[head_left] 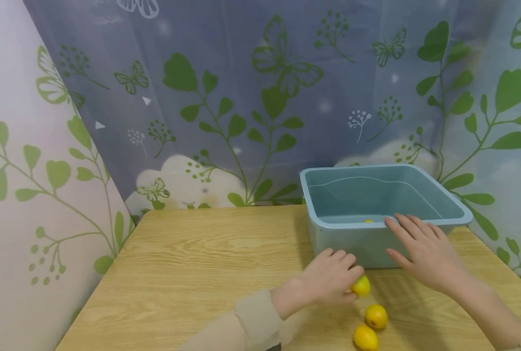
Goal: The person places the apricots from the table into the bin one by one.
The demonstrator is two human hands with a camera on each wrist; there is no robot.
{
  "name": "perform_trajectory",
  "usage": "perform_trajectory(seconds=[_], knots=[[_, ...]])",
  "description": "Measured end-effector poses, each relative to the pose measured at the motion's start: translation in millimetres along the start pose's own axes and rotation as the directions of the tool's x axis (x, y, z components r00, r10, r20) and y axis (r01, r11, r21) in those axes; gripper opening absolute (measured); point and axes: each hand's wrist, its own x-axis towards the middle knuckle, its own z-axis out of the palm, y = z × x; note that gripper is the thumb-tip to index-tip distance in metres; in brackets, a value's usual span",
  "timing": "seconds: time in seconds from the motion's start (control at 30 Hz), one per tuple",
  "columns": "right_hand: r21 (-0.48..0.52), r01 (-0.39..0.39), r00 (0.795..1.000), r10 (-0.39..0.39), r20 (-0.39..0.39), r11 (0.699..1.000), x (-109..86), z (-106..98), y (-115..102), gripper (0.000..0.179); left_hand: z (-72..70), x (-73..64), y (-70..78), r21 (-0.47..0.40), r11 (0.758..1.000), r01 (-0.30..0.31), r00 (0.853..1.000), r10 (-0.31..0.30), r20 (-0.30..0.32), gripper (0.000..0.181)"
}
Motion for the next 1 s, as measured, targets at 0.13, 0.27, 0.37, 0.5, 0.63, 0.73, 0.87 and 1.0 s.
perform_trajectory(seconds=[0.13, 0.27, 0.37, 0.5, 0.63, 0.73, 0.87, 1.0], knots=[[0.004, -0.002, 1.000, 0.002, 0.000, 1.000, -0.6, 0, 0, 0.066, -5.8, -3.6, -3.9, 0.013, 1.000, -0.002, 0.996, 0.004, -0.084, 0.035], [0.003, -0.003, 1.000, 0.003, 0.002, 1.000, -0.9, 1, 0, 0.068, -16.7, -6.7, -7.0, -0.009, 1.000, -0.001, 0.995, 0.000, -0.099, 0.034], [0.002, -0.002, 1.000, 0.002, 0.000, 1.000, -0.6, 1, 0, 0.068, -25.1, -8.8, -9.9, -0.018, 1.000, 0.009, 0.994, -0.011, -0.112, 0.035], [0.001, -0.007, 1.000, 0.007, 0.008, 1.000, -0.2, 0, 0, 0.068, -34.4, -11.9, -15.4, -0.006, 1.000, 0.018, 0.984, -0.019, -0.175, 0.035], [0.001, -0.014, 1.000, 0.014, 0.023, 1.000, -0.7, -1, 0, 0.068, -43.0, -15.1, -20.5, -0.008, 1.000, 0.013, 0.971, -0.015, -0.238, 0.034], [0.006, -0.017, 0.999, 0.017, 0.027, 1.000, -1.1, -1, 0, 0.068, -49.3, -16.8, -24.7, -0.017, 1.000, 0.012, 0.965, -0.016, -0.260, 0.035], [0.007, -0.014, 1.000, 0.014, 0.016, 1.000, -1.0, -1, 0, 0.066, -56.4, -18.2, -33.3, -0.038, 0.999, 0.036, 0.957, -0.045, -0.288, 0.035], [0.004, -0.004, 1.000, 0.004, -0.002, 1.000, -1.0, 0, 0, 0.065, -59.9, -18.9, -43.6, -0.071, 0.995, 0.066, 0.949, -0.085, -0.304, 0.036]])
